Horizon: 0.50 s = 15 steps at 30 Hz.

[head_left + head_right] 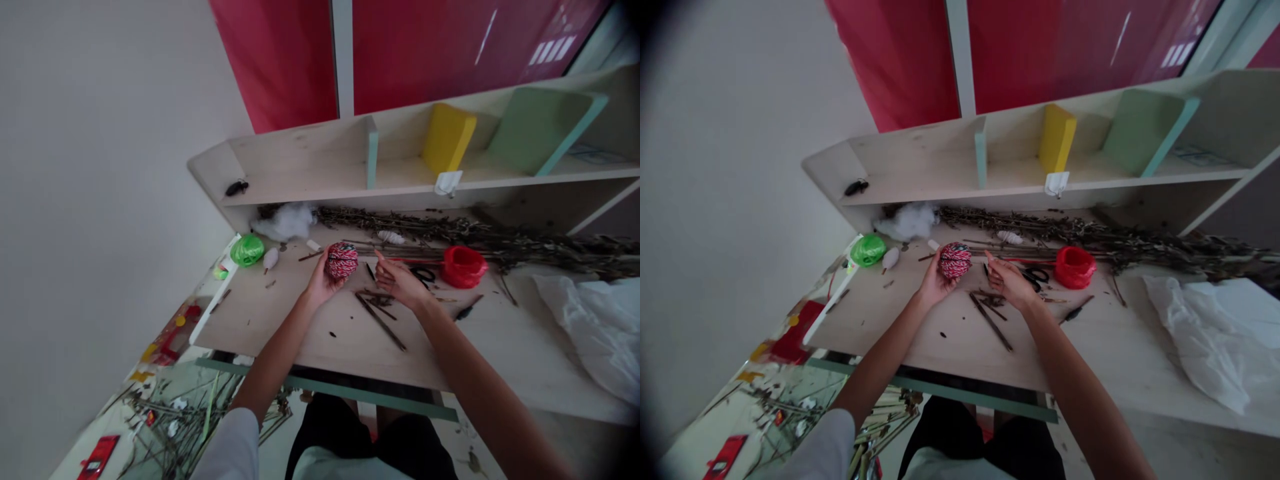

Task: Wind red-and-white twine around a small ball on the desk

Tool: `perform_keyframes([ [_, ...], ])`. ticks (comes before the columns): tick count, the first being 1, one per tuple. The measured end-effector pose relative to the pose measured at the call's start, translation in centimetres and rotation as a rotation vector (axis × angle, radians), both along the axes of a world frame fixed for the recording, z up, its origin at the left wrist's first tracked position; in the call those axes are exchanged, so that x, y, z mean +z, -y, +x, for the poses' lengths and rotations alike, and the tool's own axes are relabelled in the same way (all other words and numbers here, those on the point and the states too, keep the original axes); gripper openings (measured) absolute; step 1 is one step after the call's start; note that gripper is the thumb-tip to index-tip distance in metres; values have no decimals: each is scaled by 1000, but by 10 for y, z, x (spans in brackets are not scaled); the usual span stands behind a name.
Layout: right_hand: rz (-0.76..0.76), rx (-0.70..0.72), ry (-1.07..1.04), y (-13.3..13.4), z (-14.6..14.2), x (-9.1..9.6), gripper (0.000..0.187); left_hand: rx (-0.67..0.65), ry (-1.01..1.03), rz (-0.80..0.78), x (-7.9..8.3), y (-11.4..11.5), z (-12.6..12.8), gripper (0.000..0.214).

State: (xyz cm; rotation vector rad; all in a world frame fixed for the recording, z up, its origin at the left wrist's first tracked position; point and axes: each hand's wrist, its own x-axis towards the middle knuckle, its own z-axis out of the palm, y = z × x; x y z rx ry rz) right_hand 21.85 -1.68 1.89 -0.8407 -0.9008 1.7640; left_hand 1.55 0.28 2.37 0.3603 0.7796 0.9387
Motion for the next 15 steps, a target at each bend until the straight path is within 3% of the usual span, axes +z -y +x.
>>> perform_keyframes([
  [15,-20,-21,-24,4,-3,9,46,-37,103,46,-1,2,-1,60],
])
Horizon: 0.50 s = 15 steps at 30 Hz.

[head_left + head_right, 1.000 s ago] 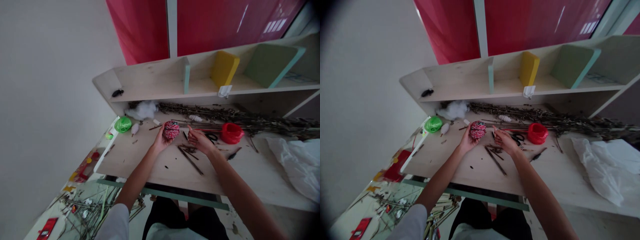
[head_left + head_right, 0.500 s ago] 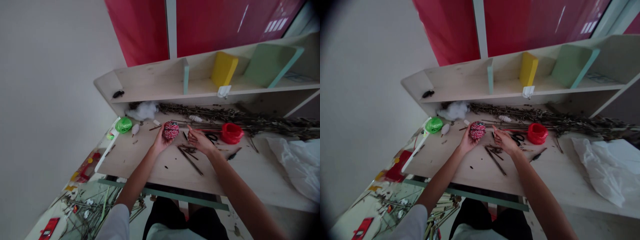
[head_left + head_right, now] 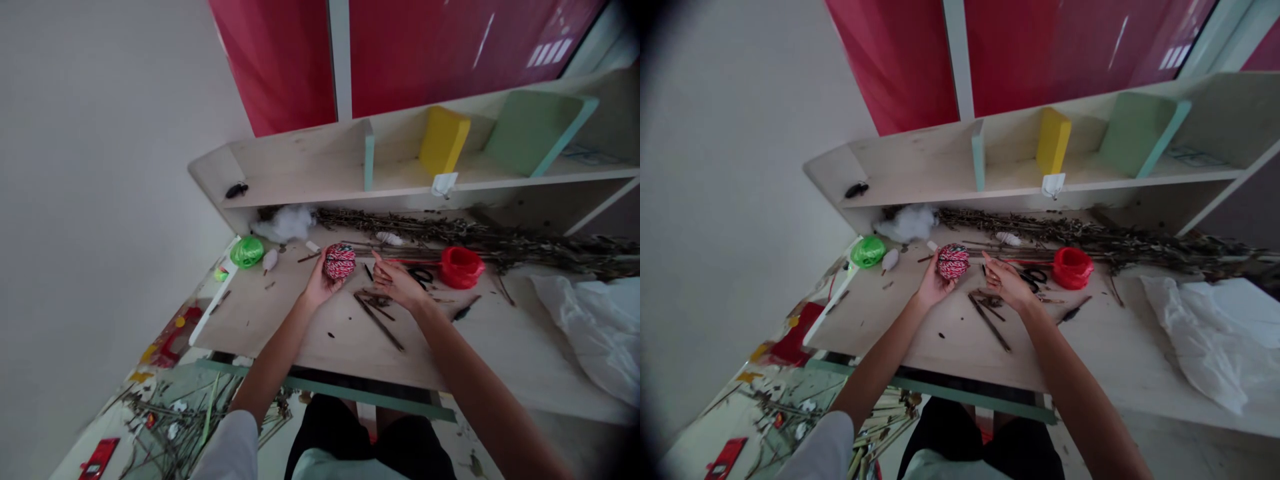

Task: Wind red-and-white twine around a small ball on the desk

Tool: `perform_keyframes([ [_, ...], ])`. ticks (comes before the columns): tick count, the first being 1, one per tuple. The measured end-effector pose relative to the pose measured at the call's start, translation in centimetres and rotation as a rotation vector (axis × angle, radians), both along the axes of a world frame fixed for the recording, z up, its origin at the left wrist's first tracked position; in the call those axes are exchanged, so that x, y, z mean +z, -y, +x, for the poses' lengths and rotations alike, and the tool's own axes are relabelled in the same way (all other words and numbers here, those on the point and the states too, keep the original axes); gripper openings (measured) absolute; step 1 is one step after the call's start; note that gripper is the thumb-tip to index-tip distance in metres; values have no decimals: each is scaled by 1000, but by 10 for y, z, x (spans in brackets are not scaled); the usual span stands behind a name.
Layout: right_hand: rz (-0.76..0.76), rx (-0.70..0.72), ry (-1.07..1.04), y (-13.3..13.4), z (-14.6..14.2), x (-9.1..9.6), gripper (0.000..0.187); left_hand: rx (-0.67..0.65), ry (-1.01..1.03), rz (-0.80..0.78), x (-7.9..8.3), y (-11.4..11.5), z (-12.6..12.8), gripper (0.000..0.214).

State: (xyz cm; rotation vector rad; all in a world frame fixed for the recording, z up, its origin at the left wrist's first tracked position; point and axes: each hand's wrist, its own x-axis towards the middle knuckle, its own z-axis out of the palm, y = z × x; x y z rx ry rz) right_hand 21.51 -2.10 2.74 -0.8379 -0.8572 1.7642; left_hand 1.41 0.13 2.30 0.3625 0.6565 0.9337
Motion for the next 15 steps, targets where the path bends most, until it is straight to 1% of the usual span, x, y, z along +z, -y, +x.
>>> perform_keyframes([
  [7,-4,-10,6,-2,0,-2,47,-2,-10,-14,4,1,0,60],
  [15,8,-8,25,-1,0,-1,48,19,-15,14,2,2,0,60],
])
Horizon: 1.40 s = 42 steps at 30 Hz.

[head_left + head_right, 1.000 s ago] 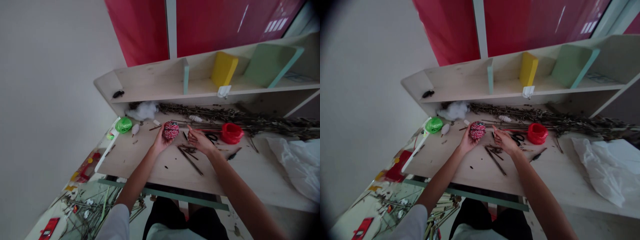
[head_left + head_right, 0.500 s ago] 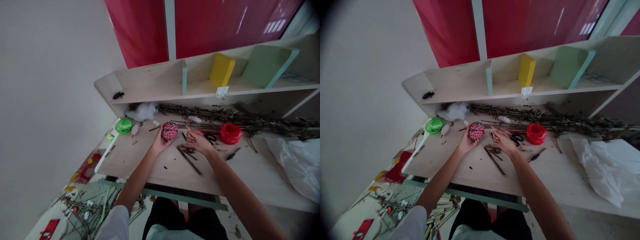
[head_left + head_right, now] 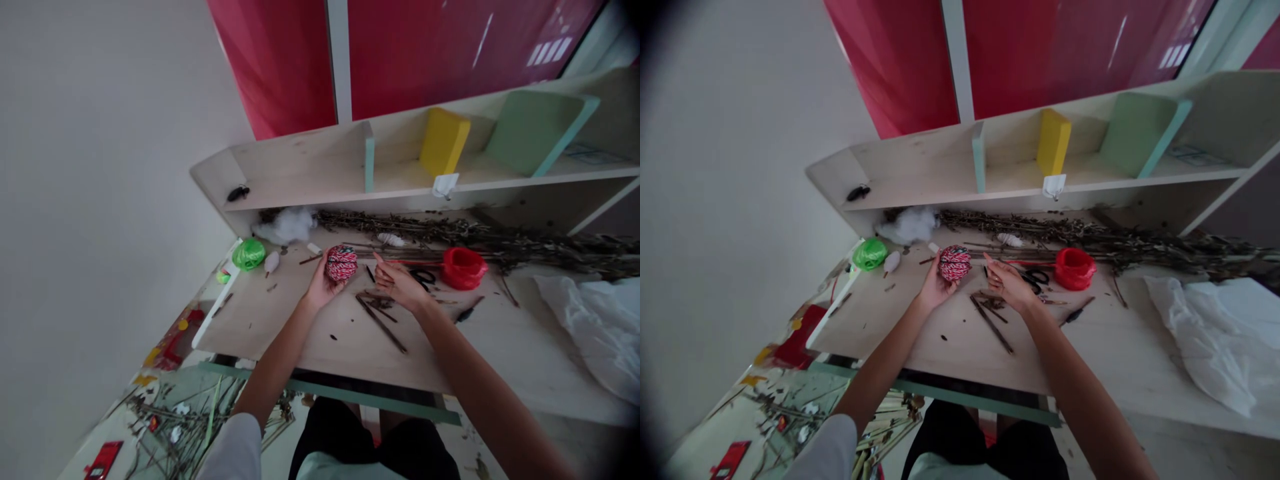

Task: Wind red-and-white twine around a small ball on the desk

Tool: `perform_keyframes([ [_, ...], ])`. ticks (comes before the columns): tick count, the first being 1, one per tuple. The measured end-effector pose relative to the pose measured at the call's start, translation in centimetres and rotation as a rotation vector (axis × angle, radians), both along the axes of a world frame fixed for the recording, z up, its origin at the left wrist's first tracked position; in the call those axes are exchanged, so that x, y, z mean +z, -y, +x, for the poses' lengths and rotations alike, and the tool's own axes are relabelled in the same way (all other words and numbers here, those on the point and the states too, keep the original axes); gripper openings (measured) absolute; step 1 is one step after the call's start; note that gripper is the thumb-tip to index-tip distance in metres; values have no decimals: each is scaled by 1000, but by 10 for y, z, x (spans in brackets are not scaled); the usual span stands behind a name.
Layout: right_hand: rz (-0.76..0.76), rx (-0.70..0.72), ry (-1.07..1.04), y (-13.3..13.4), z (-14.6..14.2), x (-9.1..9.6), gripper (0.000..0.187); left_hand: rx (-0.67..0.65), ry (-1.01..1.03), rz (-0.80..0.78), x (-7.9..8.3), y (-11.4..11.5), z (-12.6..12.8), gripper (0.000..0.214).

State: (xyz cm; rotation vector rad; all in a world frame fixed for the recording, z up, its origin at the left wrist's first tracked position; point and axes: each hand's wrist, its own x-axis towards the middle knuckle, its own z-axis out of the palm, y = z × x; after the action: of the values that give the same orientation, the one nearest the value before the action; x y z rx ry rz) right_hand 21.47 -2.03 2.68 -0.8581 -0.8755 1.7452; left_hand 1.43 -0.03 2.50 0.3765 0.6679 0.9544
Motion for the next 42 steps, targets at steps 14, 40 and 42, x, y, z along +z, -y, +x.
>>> perform_keyframes([
  [14,-8,-18,-6,0,-1,0,48,-10,-8,1,-1,0,-1,59],
  [40,3,3,0,-5,11,-6,50,-33,55,5,-3,-3,2,52],
  [42,14,18,1,-5,11,-6,52,-23,56,-9,-3,-3,2,53],
])
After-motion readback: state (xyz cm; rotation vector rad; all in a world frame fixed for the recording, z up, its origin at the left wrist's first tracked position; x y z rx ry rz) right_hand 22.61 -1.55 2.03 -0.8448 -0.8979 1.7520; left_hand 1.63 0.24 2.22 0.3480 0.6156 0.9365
